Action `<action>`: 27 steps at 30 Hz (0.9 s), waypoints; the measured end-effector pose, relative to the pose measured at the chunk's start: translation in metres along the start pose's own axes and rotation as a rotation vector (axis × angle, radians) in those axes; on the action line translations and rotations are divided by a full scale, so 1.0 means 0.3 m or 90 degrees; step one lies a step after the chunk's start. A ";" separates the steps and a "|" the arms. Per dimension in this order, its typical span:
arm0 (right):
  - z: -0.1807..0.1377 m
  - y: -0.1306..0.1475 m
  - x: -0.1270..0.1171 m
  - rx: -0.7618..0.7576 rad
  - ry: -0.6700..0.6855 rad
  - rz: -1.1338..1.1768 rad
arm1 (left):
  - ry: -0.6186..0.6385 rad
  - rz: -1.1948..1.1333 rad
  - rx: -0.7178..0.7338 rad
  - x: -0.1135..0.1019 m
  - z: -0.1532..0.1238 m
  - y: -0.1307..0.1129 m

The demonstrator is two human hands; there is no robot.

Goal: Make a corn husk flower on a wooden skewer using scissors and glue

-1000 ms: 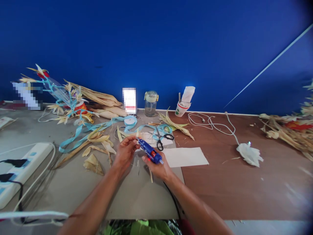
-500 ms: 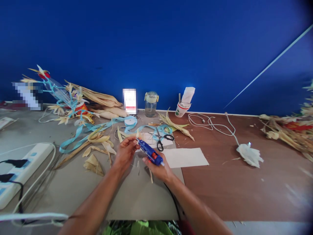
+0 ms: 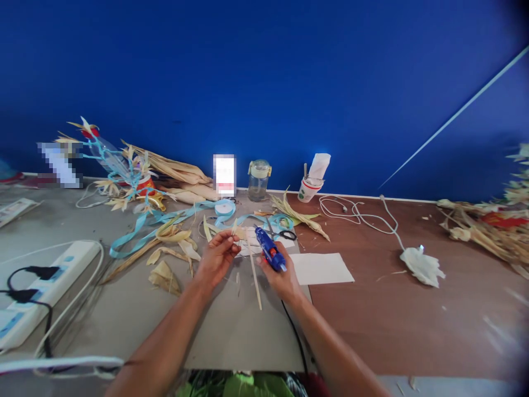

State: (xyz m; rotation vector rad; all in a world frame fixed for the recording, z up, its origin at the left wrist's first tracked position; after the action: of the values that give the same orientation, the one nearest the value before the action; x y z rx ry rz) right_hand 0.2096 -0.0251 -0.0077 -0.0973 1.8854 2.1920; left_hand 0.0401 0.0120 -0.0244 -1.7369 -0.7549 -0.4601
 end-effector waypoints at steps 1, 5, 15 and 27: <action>0.003 0.000 -0.004 -0.017 -0.012 -0.026 | 0.000 -0.006 -0.007 0.000 0.000 -0.004; 0.020 0.020 -0.043 -0.097 -0.060 -0.147 | -0.002 -0.036 -0.020 -0.005 0.008 -0.014; -0.005 -0.003 -0.241 -0.150 -0.086 -0.533 | 0.015 -0.095 -0.020 -0.015 0.014 -0.016; -0.036 -0.106 -0.296 -0.011 -0.014 -0.701 | 0.041 -0.113 -0.020 -0.006 0.003 -0.029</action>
State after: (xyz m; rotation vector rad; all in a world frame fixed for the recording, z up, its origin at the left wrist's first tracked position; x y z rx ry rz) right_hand 0.3015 -0.0443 -0.0214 -0.8686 1.2696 1.4024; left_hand 0.0327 0.0140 -0.0198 -1.6829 -0.8639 -0.6478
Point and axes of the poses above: each hand's wrist, its own z-axis towards the middle knuckle, its own x-axis out of the palm, y = z × x, the point moved 3 cm from there along z, towards the middle knuckle, and after that the axes turned 6 degrees about -y, right-handed, at the moved point
